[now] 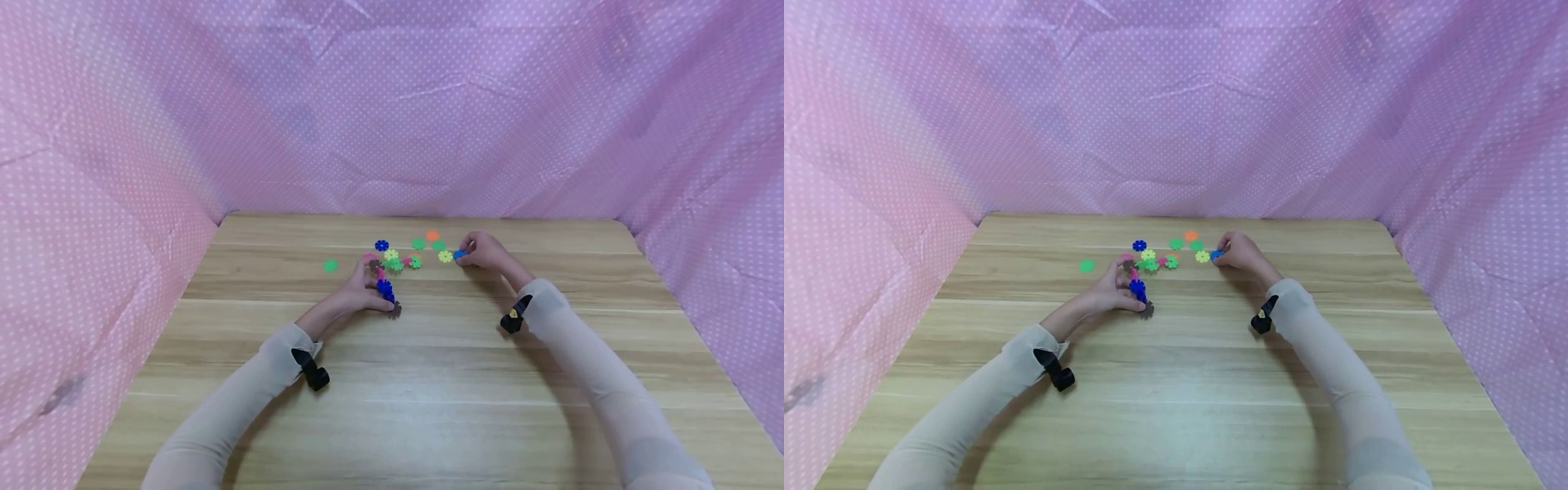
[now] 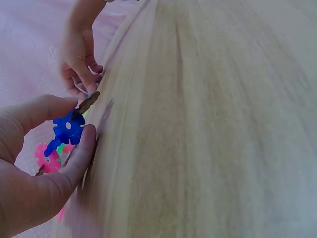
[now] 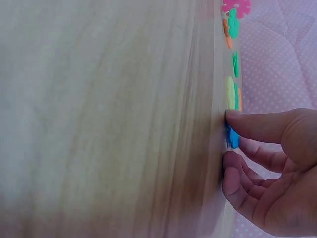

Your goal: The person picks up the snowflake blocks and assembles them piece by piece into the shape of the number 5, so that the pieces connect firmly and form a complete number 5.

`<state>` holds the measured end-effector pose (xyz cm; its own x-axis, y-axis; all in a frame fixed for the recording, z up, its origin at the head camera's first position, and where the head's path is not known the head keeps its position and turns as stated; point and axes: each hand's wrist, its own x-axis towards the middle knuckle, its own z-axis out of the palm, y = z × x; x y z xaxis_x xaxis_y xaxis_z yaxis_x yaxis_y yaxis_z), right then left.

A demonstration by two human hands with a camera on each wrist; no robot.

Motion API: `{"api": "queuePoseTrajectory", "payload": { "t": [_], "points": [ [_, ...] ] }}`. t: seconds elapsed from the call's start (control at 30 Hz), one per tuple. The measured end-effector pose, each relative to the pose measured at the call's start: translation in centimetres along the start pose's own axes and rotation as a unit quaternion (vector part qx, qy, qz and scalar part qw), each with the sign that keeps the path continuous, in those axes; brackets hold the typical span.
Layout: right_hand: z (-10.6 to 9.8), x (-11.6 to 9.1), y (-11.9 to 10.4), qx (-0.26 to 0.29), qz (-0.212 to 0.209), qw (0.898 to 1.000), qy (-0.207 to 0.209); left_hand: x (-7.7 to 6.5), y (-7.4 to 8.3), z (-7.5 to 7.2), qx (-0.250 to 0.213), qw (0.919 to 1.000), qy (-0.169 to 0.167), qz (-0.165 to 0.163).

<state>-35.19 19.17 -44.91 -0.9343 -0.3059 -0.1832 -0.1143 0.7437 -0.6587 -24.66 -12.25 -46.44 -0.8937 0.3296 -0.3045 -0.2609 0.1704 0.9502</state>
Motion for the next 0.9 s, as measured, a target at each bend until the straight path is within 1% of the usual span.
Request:
{"api": "queuePoseTrajectory", "payload": {
  "t": [0.13,0.3,0.4,0.5,0.6,0.73,0.9],
  "points": [
    [0.2,-0.4,0.2,0.016,-0.012,1.0,0.003,-0.1,0.0,0.1,0.002,1.0,-0.007,0.002],
    [1.0,-1.4,-0.5,0.071,-0.041,0.997,0.004,-0.1,0.1,0.2,-0.008,0.9999,-0.01,-0.006],
    [1.8,-2.4,-1.2,0.121,-0.064,0.991,-0.011,0.1,0.0,0.0,-0.019,0.9997,-0.01,-0.008],
    [2.8,-3.2,-2.1,0.163,-0.091,0.982,-0.04,0.3,-0.1,-0.3,-0.028,0.9995,-0.008,-0.01],
    [3.9,-3.8,-2.9,0.178,-0.114,0.976,-0.051,0.6,-0.2,-0.6,-0.036,0.9992,-0.007,-0.019],
    [5.3,-4.2,-3.8,0.178,-0.135,0.973,-0.057,0.8,-0.2,-0.7,-0.039,0.9989,-0.008,-0.026],
    [6.7,-4.5,-4.4,0.193,-0.153,0.965,-0.086,0.7,-0.4,-0.7,-0.046,0.9989,-0.014,-0.002]
  ]
}}
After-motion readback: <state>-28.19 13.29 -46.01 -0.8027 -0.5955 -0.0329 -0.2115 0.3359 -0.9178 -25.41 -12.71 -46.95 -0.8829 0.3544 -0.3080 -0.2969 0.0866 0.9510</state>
